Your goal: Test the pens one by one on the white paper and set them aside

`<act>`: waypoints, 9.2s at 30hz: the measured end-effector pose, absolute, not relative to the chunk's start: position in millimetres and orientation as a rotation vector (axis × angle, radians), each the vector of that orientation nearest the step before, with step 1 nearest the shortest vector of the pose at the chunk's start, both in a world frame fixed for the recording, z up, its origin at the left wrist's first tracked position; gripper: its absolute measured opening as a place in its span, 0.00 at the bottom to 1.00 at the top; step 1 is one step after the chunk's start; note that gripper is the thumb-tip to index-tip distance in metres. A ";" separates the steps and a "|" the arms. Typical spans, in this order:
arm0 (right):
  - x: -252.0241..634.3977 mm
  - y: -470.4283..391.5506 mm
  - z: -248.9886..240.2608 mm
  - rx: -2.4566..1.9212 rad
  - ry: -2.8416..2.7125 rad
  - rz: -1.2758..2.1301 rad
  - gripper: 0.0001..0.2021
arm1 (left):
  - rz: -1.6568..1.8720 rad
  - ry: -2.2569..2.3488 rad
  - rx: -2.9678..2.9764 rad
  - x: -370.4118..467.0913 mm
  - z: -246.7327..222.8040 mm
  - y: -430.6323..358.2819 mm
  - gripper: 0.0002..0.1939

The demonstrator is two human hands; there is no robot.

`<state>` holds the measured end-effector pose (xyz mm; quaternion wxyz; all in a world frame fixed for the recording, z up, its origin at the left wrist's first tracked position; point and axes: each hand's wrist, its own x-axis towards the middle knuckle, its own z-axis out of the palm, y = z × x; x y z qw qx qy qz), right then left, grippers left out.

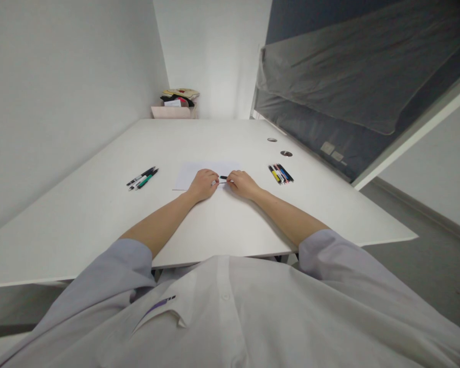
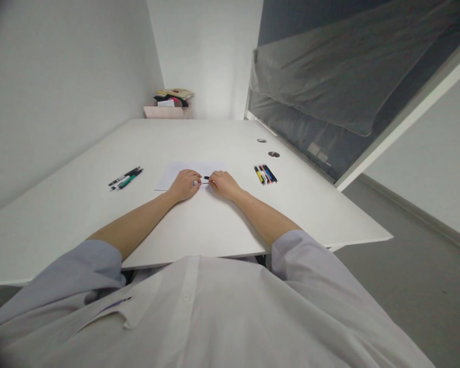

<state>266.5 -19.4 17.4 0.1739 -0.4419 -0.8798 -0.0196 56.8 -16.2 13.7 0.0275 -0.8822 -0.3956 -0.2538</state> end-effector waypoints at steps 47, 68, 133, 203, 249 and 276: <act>263.2 -24.3 15.2 -1.284 -2.370 0.135 0.11 | -0.931 -1.562 -2.824 56.6 12.1 -21.2 0.11; 261.7 -19.9 9.1 -1.150 -2.328 0.192 0.14 | -1.076 -1.603 -2.862 58.0 10.4 -20.7 0.12; 307.4 2.1 8.6 -1.638 -2.216 0.000 0.15 | -0.787 -1.610 -2.576 25.1 5.9 1.2 0.14; 271.0 -10.2 3.2 -1.199 -2.299 0.020 0.09 | -1.511 -1.725 -2.905 48.6 1.2 -1.9 0.08; 266.4 -26.7 17.3 -1.318 -2.389 -0.006 0.13 | -1.243 -1.770 -2.780 48.0 6.3 -7.2 0.18; 268.7 -27.4 19.4 -1.348 -2.382 -0.005 0.13 | -1.243 -1.752 -2.815 46.3 4.7 -2.0 0.12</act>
